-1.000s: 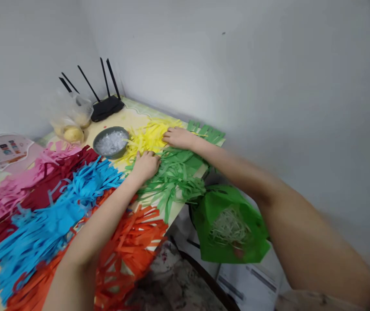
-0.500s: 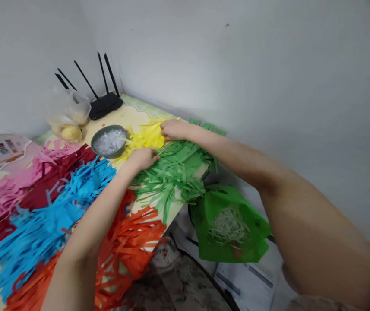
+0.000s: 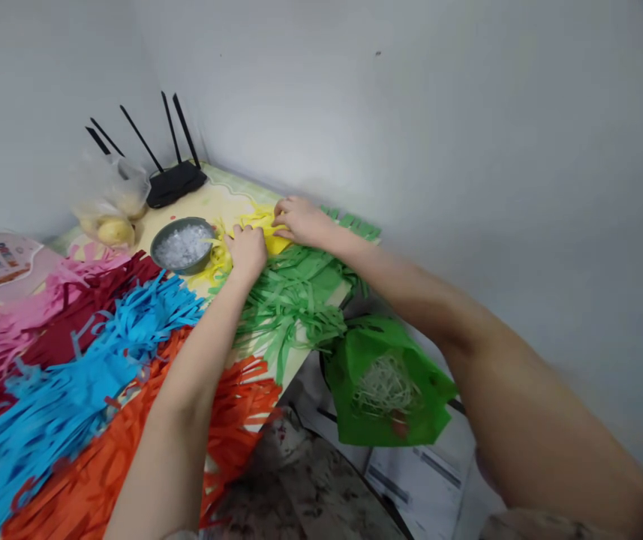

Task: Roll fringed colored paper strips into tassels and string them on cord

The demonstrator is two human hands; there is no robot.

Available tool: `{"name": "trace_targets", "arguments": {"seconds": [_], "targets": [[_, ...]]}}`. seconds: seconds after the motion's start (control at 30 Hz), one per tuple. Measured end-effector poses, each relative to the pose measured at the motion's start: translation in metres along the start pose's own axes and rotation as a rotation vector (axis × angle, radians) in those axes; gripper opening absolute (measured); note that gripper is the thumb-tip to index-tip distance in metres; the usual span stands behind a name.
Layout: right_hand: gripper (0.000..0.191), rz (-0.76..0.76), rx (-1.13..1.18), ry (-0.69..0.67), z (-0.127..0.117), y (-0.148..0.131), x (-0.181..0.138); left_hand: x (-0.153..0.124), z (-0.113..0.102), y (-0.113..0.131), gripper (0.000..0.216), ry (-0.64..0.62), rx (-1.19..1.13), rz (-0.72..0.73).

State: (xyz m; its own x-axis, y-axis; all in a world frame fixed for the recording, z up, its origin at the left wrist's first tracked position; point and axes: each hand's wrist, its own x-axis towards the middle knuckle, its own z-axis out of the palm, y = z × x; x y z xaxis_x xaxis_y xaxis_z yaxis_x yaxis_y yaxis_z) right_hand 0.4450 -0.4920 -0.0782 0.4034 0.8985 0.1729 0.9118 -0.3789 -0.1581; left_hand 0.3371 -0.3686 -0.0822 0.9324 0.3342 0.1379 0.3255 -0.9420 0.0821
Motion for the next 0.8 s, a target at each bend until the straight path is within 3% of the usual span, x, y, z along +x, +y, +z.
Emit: {"name": "trace_targets", "arguments": {"seconds": [0.07,0.17,0.3,0.4,0.57,0.67,0.8], "targets": [[0.035,0.025,0.015,0.031,0.006,-0.018,-0.013,0.005,-0.003,-0.004,0.028,0.015,-0.081,-0.062],[0.031,0.04,0.067,-0.033,0.026,-0.041,-0.022,0.009,-0.016,-0.009,0.017,0.093,-0.252,-0.167],[0.035,0.16,0.137,-0.076,0.045,-0.046,-0.014,0.006,-0.046,-0.017,0.007,0.411,-0.413,-0.203],[0.037,0.284,0.18,-0.067,0.043,-0.04,-0.004,0.001,-0.075,-0.029,0.009,0.631,-0.558,-0.201],[0.039,0.424,0.215,-0.043,0.031,-0.04,0.004,-0.004,-0.127,-0.072,0.022,0.787,-0.795,-0.285],[0.039,0.44,0.226,-0.007,0.019,-0.044,-0.001,-0.029,-0.163,-0.112,0.026,0.883,-0.868,-0.359],[0.025,0.406,0.219,0.091,-0.011,-0.069,-0.023,-0.113,-0.197,-0.153,0.022,1.047,-0.803,-0.261]]}}
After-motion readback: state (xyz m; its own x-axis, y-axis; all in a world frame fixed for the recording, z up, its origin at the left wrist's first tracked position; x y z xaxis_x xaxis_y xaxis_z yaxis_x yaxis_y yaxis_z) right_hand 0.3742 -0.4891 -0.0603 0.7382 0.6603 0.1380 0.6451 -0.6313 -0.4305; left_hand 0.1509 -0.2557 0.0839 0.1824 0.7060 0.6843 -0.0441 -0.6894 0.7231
